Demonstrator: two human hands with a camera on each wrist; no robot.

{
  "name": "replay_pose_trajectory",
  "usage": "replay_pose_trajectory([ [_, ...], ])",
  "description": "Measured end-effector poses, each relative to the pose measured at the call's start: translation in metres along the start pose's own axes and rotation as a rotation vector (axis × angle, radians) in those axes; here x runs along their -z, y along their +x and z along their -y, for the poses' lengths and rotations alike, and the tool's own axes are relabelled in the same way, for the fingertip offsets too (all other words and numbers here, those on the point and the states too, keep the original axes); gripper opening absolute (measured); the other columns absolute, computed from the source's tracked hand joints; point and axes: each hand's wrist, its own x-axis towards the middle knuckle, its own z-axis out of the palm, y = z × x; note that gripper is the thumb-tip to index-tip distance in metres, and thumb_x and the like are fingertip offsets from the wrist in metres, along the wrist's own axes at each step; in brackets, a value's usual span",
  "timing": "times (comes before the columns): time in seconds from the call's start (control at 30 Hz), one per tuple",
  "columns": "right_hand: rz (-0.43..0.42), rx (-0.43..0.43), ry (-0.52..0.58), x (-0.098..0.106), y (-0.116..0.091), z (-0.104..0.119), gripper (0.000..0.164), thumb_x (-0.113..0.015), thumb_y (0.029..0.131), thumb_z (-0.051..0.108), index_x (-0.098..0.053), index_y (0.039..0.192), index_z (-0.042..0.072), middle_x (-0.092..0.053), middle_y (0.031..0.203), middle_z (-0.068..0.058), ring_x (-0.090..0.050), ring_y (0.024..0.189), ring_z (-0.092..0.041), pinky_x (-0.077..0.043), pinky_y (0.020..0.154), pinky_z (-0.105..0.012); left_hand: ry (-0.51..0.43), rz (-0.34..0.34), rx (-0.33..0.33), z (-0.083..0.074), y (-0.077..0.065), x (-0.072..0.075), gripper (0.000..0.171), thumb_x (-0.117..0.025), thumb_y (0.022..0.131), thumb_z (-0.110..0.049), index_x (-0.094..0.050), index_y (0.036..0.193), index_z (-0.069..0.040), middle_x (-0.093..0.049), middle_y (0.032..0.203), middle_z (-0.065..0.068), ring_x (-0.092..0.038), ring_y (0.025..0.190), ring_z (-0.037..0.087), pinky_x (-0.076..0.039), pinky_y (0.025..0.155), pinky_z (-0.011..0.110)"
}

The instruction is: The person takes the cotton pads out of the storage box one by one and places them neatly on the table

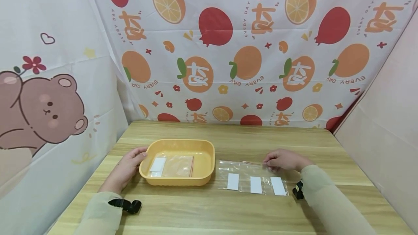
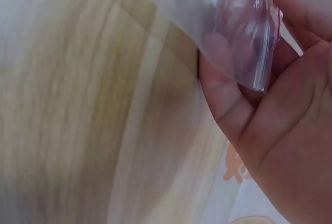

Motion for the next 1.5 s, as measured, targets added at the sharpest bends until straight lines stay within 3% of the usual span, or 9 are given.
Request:
replay_pose_trajectory([
  [0.57,-0.074,-0.001,-0.191,-0.008,0.003,0.011,0.016,-0.059,0.102,0.01,-0.074,0.1,0.012,-0.067,0.084,-0.002,-0.058,0.078,-0.02,-0.051,0.071,-0.036,0.002,-0.005,0.006,0.004,0.003,0.003,0.056,-0.044,0.111,-0.03,-0.033,0.154,0.004,-0.039,0.15,0.028,-0.061,0.11,0.011,-0.056,0.084,0.03],
  [0.87,-0.166,-0.023,-0.378,-0.006,-0.005,0.02,0.02,-0.062,0.1,0.012,-0.078,0.108,0.022,-0.07,0.109,0.009,-0.061,0.108,-0.019,-0.048,0.097,-0.052,0.0,-0.012,-0.011,0.004,0.003,0.003,0.056,-0.045,0.11,-0.03,-0.034,0.152,0.006,-0.041,0.148,0.029,-0.061,0.109,0.011,-0.056,0.083,0.028],
  [1.33,-0.177,-0.051,-0.421,-0.004,-0.013,0.035,0.019,-0.062,0.1,0.012,-0.076,0.113,0.013,-0.07,0.113,0.001,-0.061,0.113,-0.027,-0.047,0.099,-0.055,0.004,-0.008,-0.017,0.001,0.003,0.003,0.055,-0.046,0.11,-0.029,-0.035,0.151,0.006,-0.042,0.146,0.029,-0.061,0.106,0.01,-0.056,0.082,0.028],
  [1.5,-0.18,-0.008,-0.412,-0.003,-0.013,0.043,0.023,-0.059,0.101,0.014,-0.074,0.118,0.01,-0.07,0.117,-0.003,-0.063,0.111,-0.026,-0.05,0.095,-0.052,0.005,-0.008,-0.02,0.003,0.004,0.003,0.054,-0.045,0.111,-0.028,-0.035,0.151,0.006,-0.041,0.147,0.03,-0.061,0.107,0.01,-0.056,0.083,0.028],
])
